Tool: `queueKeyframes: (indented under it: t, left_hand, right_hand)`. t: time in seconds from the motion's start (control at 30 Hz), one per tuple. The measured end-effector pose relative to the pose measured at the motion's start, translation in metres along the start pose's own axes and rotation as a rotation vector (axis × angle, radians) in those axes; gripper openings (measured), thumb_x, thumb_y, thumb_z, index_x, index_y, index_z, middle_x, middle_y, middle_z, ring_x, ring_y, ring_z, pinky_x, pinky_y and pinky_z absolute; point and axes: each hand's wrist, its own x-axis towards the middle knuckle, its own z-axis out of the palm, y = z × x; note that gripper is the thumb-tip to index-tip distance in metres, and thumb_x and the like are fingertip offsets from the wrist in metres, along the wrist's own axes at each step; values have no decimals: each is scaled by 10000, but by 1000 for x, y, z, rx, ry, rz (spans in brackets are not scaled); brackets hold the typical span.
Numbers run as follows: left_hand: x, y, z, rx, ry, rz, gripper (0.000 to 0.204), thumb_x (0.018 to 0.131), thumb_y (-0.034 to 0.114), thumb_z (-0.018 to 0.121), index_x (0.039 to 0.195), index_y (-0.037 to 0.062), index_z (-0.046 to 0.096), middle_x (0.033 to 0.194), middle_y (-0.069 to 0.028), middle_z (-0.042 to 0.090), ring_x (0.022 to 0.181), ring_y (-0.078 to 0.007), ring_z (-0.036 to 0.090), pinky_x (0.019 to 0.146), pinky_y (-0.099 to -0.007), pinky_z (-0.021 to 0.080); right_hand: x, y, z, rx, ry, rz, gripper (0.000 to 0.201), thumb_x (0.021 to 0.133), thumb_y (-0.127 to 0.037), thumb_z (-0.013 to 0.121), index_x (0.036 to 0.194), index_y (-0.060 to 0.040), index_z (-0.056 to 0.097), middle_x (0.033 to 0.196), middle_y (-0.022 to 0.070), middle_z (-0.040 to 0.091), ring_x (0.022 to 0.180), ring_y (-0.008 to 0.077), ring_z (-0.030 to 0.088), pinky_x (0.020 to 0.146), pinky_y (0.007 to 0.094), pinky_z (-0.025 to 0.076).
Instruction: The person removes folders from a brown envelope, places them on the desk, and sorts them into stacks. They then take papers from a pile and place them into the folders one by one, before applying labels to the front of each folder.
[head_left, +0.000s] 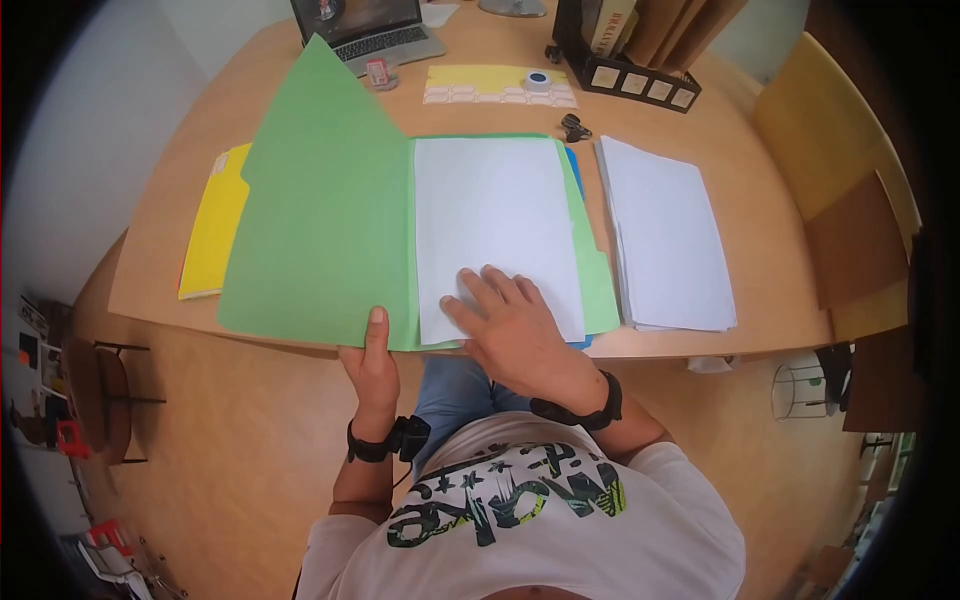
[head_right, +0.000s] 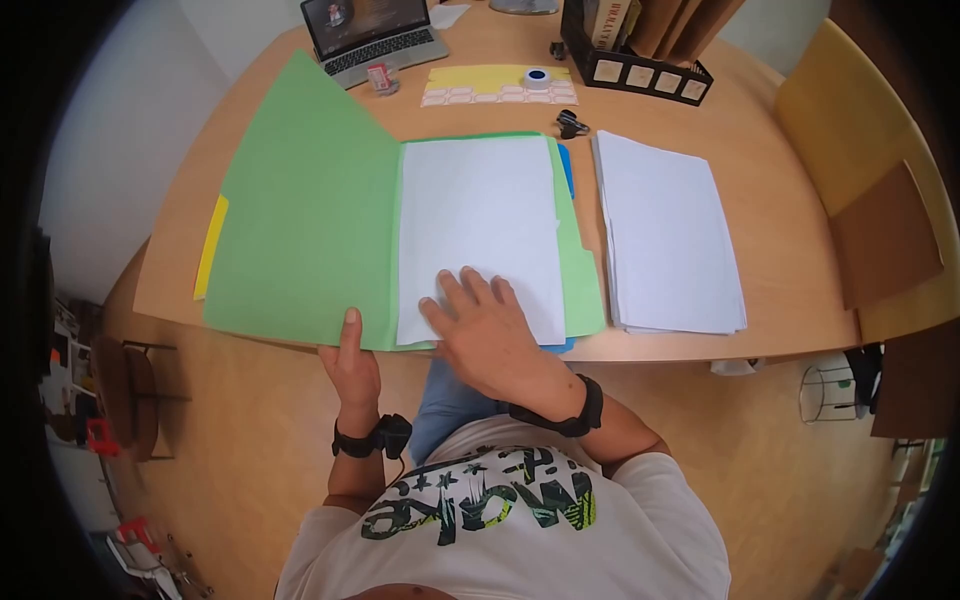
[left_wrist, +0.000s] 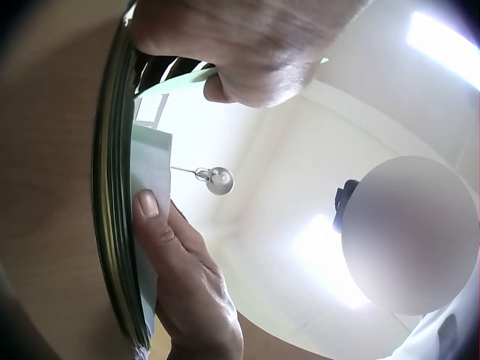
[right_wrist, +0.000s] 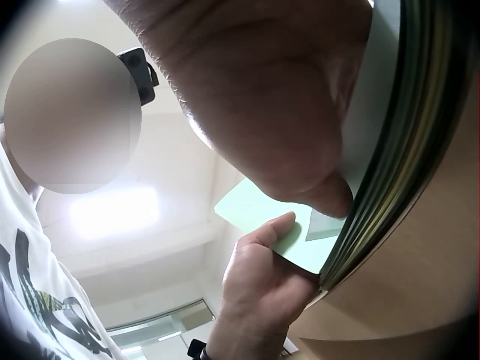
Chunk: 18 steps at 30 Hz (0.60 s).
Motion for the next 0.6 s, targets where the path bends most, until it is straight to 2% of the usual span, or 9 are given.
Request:
queueKeyframes:
  t: [0.17,0.27,0.4,0.47,0.57,0.6]
  left_hand:
    - [0,-1,-1,165,-65,79,298,975,128,520,1196,-72,533,1143,-105,584,1037,-166,533,911,-305,418]
    - [0,2,-1,334,-157,78,311,961,111,533,1219,-63,520,1200,-122,558,1092,-186,515,945,-325,403]
    - [6,-4,-2,398,-205,119,314,979,131,500,1215,-76,516,1169,-138,573,1065,-209,530,930,-338,412]
    - [9,-11,-5,449,-219,183,313,988,136,472,1202,-90,509,1120,-157,590,1029,-232,550,905,-355,426]
    - [13,-12,-7,517,-194,251,326,997,153,449,1201,-94,509,1133,-172,584,1040,-256,550,917,-369,419]
    - [15,-12,-7,499,-213,253,326,996,150,443,1200,-96,509,1136,-177,582,1039,-265,550,917,-370,419]
  right_hand:
    - [-2,0,4,20,19,13,514,802,-253,700,1264,-99,536,1350,202,443,1223,410,429,979,537,367]
    - [-2,1,4,39,17,-6,529,798,-274,706,1265,-97,534,1351,202,443,1225,410,428,989,529,360]
    - [-4,5,-5,46,-1,-46,537,826,-348,676,1280,-102,530,1360,205,438,1231,416,424,1001,529,350]
    - [-11,16,-27,18,2,-113,545,849,-394,650,1293,-104,527,1343,206,462,1217,411,443,1000,520,357]
    - [2,59,-87,32,-117,-189,511,892,-422,599,1285,-99,550,1228,178,569,1123,356,539,956,455,420]
    - [20,73,-102,74,-116,-102,465,910,-388,583,1273,-97,563,1160,159,607,1059,331,576,913,426,450]
